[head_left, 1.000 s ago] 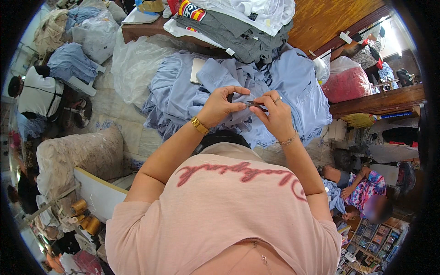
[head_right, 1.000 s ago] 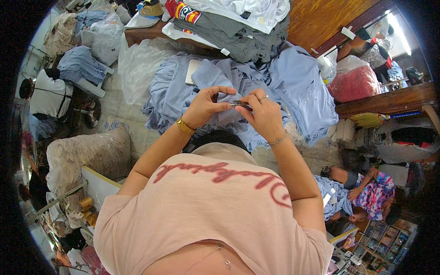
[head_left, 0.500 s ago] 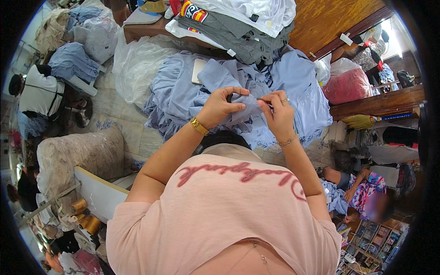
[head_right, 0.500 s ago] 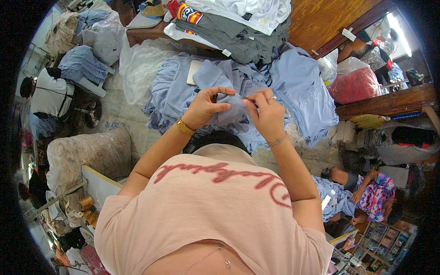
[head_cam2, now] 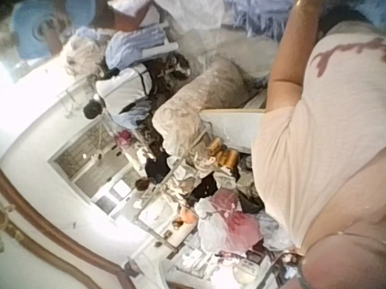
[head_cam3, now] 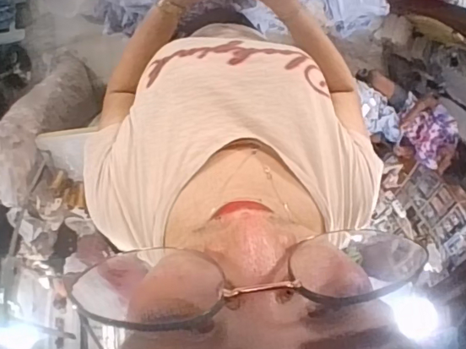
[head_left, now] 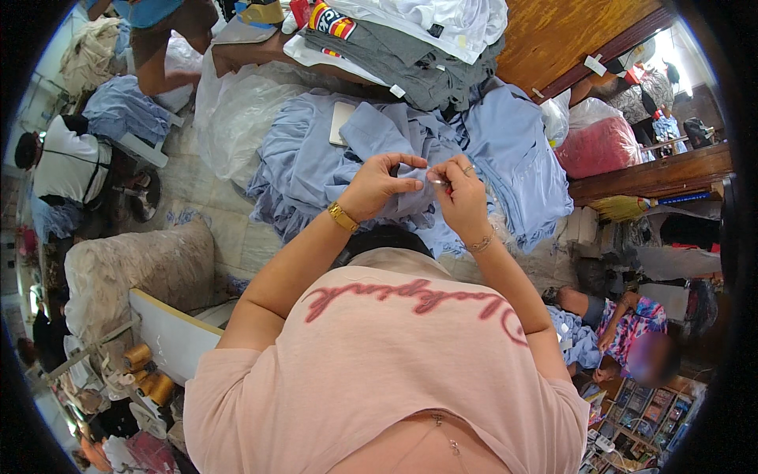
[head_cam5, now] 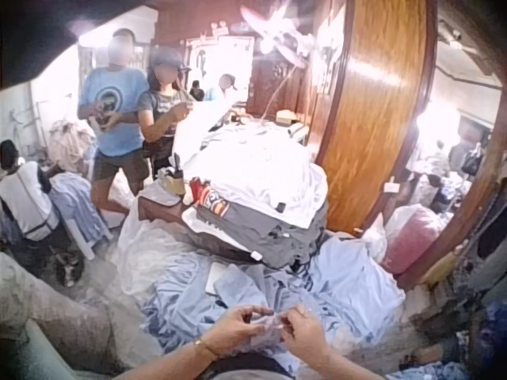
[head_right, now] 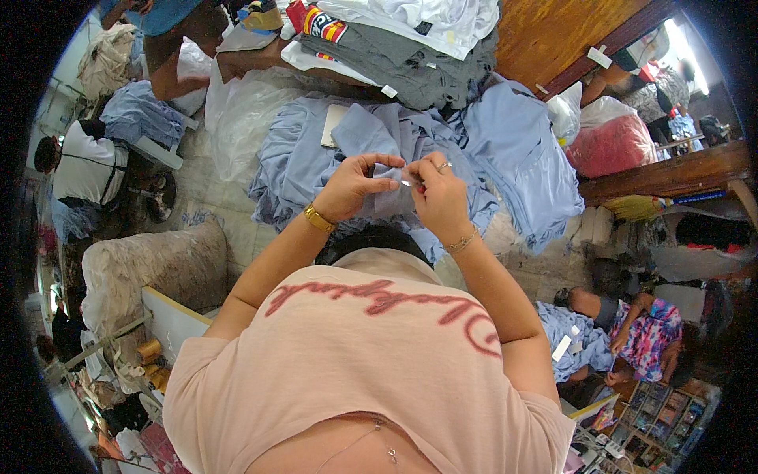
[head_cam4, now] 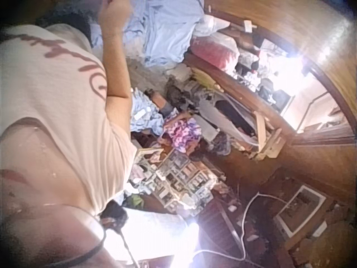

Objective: The person sorts and trims loose threads from a pile of blue collared shirts by hand and using snips, then moves them between stacks on a table.

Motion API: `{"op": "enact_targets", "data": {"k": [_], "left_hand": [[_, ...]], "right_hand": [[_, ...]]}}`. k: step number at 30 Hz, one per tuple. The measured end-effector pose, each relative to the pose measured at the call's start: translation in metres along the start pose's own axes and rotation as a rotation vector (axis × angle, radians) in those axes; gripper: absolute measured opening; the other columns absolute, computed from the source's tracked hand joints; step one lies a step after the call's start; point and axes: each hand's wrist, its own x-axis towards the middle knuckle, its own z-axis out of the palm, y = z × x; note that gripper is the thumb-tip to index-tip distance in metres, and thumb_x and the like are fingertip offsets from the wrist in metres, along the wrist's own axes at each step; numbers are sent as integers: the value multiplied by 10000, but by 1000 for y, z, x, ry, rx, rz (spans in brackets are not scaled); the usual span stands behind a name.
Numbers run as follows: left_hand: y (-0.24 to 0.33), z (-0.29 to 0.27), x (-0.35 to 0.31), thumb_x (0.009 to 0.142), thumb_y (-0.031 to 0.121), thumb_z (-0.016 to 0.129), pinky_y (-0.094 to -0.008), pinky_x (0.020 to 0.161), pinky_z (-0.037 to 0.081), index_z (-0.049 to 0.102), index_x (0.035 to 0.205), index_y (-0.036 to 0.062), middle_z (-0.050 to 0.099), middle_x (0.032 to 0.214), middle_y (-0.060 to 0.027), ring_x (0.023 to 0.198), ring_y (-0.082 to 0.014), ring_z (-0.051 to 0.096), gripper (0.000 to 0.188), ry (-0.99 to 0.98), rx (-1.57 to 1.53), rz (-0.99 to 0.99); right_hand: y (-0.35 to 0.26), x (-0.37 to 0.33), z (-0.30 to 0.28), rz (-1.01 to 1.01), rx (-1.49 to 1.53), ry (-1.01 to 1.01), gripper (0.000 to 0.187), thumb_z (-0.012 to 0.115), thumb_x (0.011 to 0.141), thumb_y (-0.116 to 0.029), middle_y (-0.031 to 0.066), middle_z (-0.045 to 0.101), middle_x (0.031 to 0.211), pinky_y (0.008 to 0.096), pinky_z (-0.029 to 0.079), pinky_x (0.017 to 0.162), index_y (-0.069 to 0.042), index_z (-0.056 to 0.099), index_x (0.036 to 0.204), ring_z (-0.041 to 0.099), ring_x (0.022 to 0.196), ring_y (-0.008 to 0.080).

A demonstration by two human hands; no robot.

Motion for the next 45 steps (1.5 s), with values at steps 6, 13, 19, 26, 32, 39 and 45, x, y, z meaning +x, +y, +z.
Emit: {"op": "enact_targets", "data": {"k": [6, 13, 19, 26, 32, 39, 45], "left_hand": [[1, -1, -1, 679, 4, 681, -232, 812, 412, 586, 1022, -21, 578, 1011, -60, 911, -119, 526, 357, 27, -28, -29], [7, 2, -1, 671, -13, 682, -217, 785, 423, 583, 1030, -18, 578, 1006, -59, 893, -106, 526, 373, 24, -53, -41], [8, 1, 0, 687, -14, 672, -193, 733, 434, 576, 1044, -17, 574, 995, -41, 834, -75, 524, 370, -12, 27, -45], [14, 7, -1, 700, -8, 665, -168, 690, 433, 569, 1059, -20, 572, 971, -26, 787, -46, 519, 372, -12, 45, -55], [13, 7, -1, 703, -11, 664, -169, 701, 428, 570, 1056, -23, 572, 986, -28, 805, -46, 513, 366, -16, 54, -54], [13, 6, -1, 691, 6, 677, -195, 772, 414, 576, 1052, -17, 575, 1012, -30, 865, -73, 516, 375, -21, 111, -41], [13, 4, 0, 699, 23, 681, -211, 773, 414, 589, 1032, 1, 584, 993, -32, 863, -85, 521, 346, -5, 103, 21]], "right_hand": [[6, -1, -8, 179, 58, -57, 161, 627, 783, -183, 78, 519, 774, 290, 438, 574, -43, 585, 850, 545, 651, 218], [4, 4, -28, 23, -2, -176, 192, 667, 728, -188, 59, 542, 836, 303, 463, 582, -97, 621, 891, 579, 690, 228], [6, 9, -34, -89, -20, -228, 238, 691, 687, -81, 49, 536, 822, 247, 447, 546, -70, 632, 918, 562, 664, 158], [7, 9, -32, -76, -27, -222, 200, 685, 682, -166, 24, 545, 799, 303, 447, 539, -123, 618, 865, 578, 661, 204], [9, 8, -31, -100, -18, -209, 133, 669, 699, -154, 16, 551, 764, 296, 449, 540, -116, 625, 819, 578, 646, 200], [5, 6, -32, -69, 12, -161, 120, 659, 709, -142, 20, 552, 761, 294, 446, 535, -108, 626, 819, 578, 637, 202], [7, 3, -29, -48, 23, -105, 132, 661, 729, -129, 53, 553, 775, 284, 452, 548, -90, 618, 847, 571, 648, 200]]}}
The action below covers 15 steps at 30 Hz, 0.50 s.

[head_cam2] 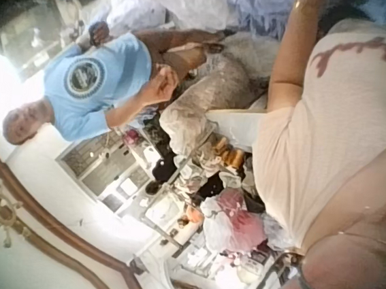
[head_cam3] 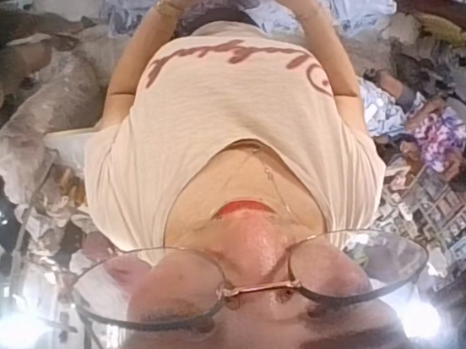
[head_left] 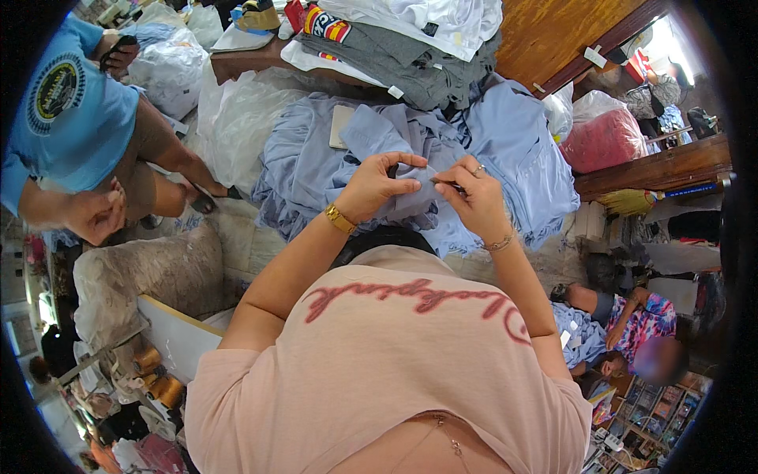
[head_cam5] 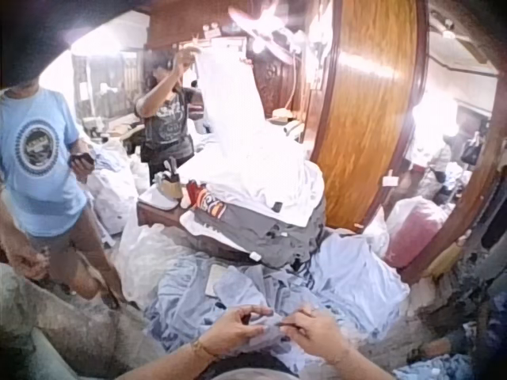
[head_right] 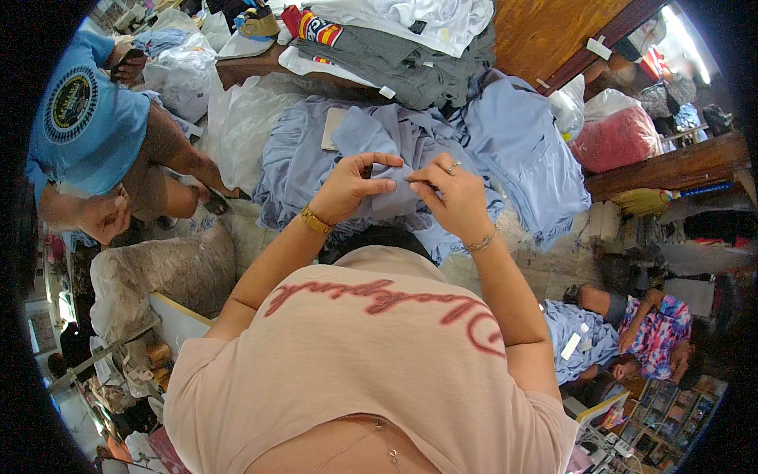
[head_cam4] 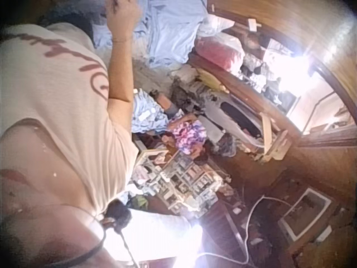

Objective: The person sorts and trims loose threads from a pile of blue collared shirts by hand and using snips, then moves them between stacks on a table.

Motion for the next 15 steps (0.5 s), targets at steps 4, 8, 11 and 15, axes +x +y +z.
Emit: {"op": "enact_targets", "data": {"k": [4, 8, 11, 15], "left_hand": [[9, -20, 5, 727, 57, 675, -215, 760, 414, 617, 976, 34, 599, 920, -21, 830, -86, 525, 257, 164, 89, 104], [38, -60, 8, 761, 122, 662, -230, 757, 415, 625, 907, 46, 606, 878, -13, 812, -98, 531, 169, 411, 288, 306], [46, -89, 8, 743, 106, 658, -275, 779, 422, 613, 903, 48, 613, 893, -51, 844, -170, 552, 176, 576, 676, 459], [41, -88, -9, 700, 68, 629, -361, 812, 423, 598, 928, 60, 602, 874, -121, 898, -320, 550, 230, 572, 1383, 604]], "right_hand": [[-4, 0, 1, 104, 79, 332, 173, 659, 762, -135, 54, 542, 770, 270, 428, 539, -62, 589, 903, 540, 645, 146], [24, -32, -10, 375, -1, 383, 203, 648, 789, -151, 26, 507, 714, 245, 376, 522, -41, 554, 932, 449, 586, 104], [39, -64, -15, 653, 147, 244, 182, 578, 844, -203, 22, 476, 620, 244, 359, 525, -26, 559, 879, 398, 552, 104], [42, -121, -1, 873, 156, 22, 205, 515, 878, -220, 50, 523, 626, 269, 391, 551, -25, 579, 863, 461, 570, 123]]}}
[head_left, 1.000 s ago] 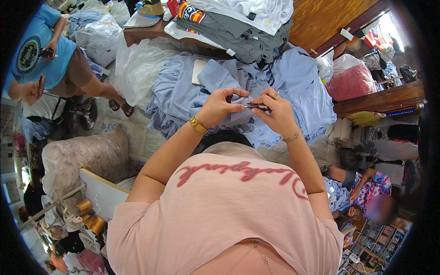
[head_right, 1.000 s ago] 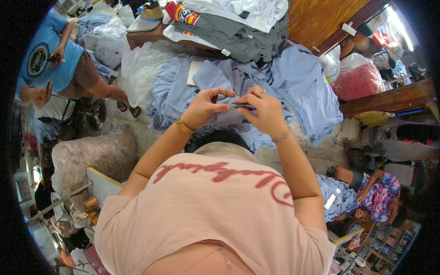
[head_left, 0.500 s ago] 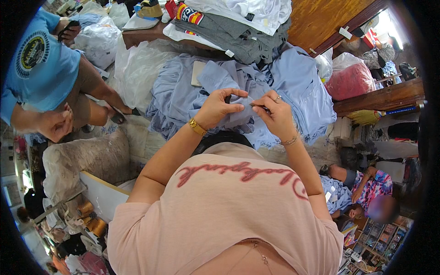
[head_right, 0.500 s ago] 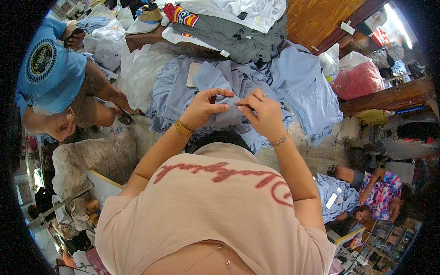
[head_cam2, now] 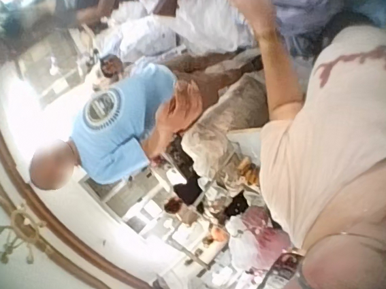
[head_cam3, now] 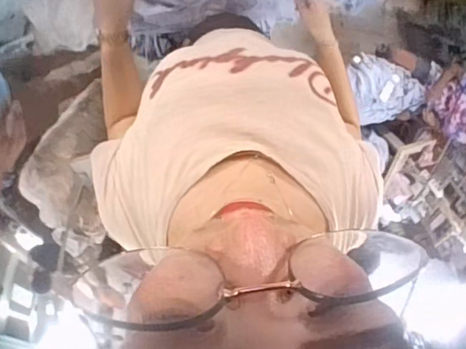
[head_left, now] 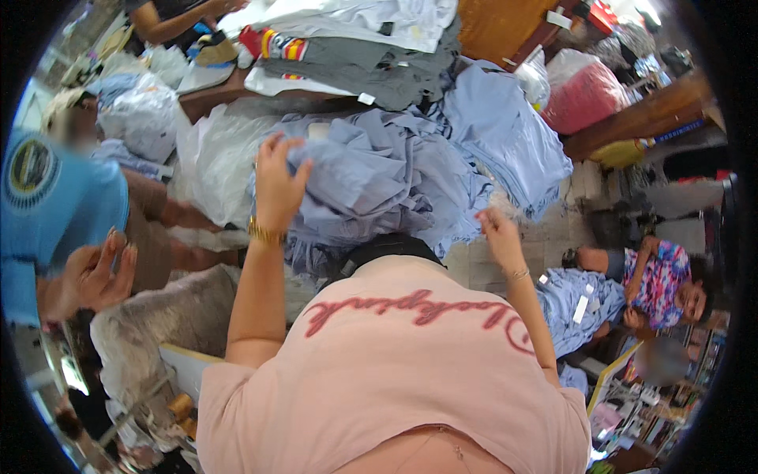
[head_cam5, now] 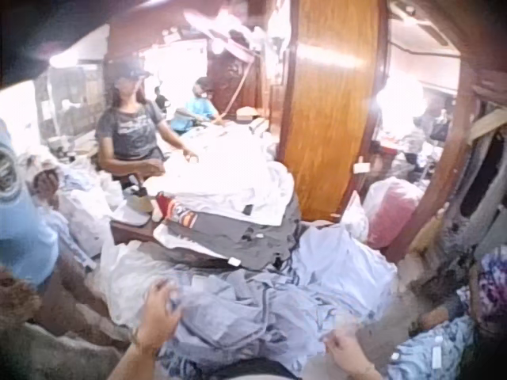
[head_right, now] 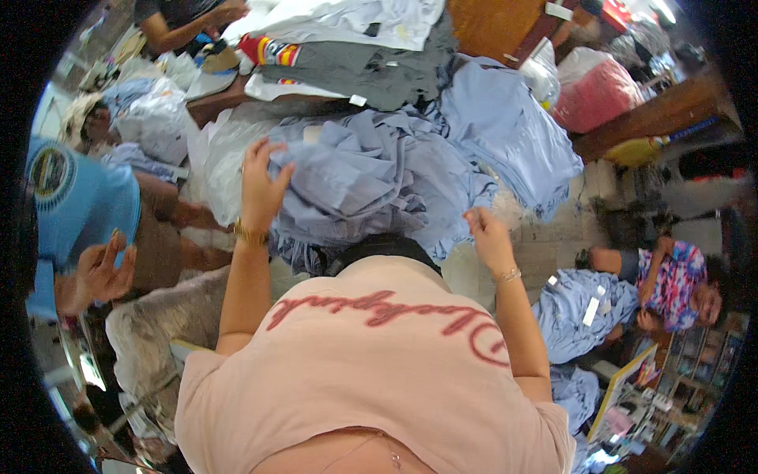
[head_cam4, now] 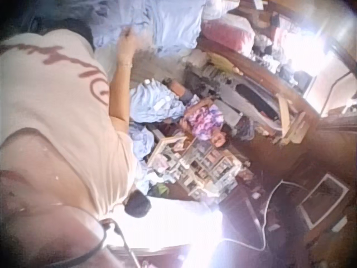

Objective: The person sorts and trims loose threads from a pile of blue collared shirts by hand and using snips, then moves them between stacks on a table.

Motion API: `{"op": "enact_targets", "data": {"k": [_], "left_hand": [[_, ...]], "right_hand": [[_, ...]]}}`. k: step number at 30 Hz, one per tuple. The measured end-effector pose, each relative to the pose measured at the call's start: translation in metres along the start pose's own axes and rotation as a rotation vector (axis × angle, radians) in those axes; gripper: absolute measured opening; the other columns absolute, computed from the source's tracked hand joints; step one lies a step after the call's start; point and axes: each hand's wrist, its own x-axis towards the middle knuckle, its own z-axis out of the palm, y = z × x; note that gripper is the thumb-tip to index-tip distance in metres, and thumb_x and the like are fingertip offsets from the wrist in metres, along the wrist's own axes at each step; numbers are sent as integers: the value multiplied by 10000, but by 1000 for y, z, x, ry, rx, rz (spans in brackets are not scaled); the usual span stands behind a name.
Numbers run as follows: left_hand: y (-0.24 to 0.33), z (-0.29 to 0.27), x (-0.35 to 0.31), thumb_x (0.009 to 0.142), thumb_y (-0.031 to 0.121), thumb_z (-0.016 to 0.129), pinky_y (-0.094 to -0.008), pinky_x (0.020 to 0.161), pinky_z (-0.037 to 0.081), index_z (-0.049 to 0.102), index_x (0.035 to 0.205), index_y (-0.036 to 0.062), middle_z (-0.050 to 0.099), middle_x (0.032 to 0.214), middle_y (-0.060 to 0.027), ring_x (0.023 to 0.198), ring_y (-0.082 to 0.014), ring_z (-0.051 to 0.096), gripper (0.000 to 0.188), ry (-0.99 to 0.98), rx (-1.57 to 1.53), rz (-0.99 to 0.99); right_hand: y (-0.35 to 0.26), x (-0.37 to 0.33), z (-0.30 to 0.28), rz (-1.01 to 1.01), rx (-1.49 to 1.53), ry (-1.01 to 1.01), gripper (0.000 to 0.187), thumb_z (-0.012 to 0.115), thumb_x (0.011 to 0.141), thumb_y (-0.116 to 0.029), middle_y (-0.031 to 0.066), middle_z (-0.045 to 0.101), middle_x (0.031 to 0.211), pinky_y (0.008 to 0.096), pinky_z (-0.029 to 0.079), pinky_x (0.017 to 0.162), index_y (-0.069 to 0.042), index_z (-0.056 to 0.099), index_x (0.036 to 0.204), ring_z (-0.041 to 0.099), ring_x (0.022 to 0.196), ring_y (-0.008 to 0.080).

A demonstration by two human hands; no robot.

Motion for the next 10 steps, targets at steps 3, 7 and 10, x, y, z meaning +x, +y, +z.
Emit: {"op": "enact_targets", "data": {"k": [3, 7, 10], "left_hand": [[9, 5, -57, 707, 91, 618, -374, 777, 429, 598, 910, 51, 596, 888, -105, 853, -299, 554, 208, -674, -451, -95], [6, 20, -126, 818, 207, 550, -348, 859, 415, 543, 1143, 90, 553, 1116, -134, 1033, -263, 514, 346, -1360, -674, -57], [-1, 18, -112, 845, 278, 520, -354, 942, 351, 513, 1194, 112, 544, 1158, -111, 1068, -241, 506, 387, -1549, -788, -59]], "right_hand": [[38, -36, 21, 70, -43, -100, 199, 508, 873, -209, 98, 582, 680, 312, 426, 599, -27, 588, 888, 542, 625, 188], [40, -75, 49, 261, -18, -143, 170, 502, 868, -148, 57, 579, 673, 274, 409, 562, -25, 603, 928, 497, 591, 111], [36, -89, 60, 280, -111, -130, 217, 511, 867, -209, 75, 612, 710, 294, 421, 582, -28, 598, 950, 525, 599, 175]]}}
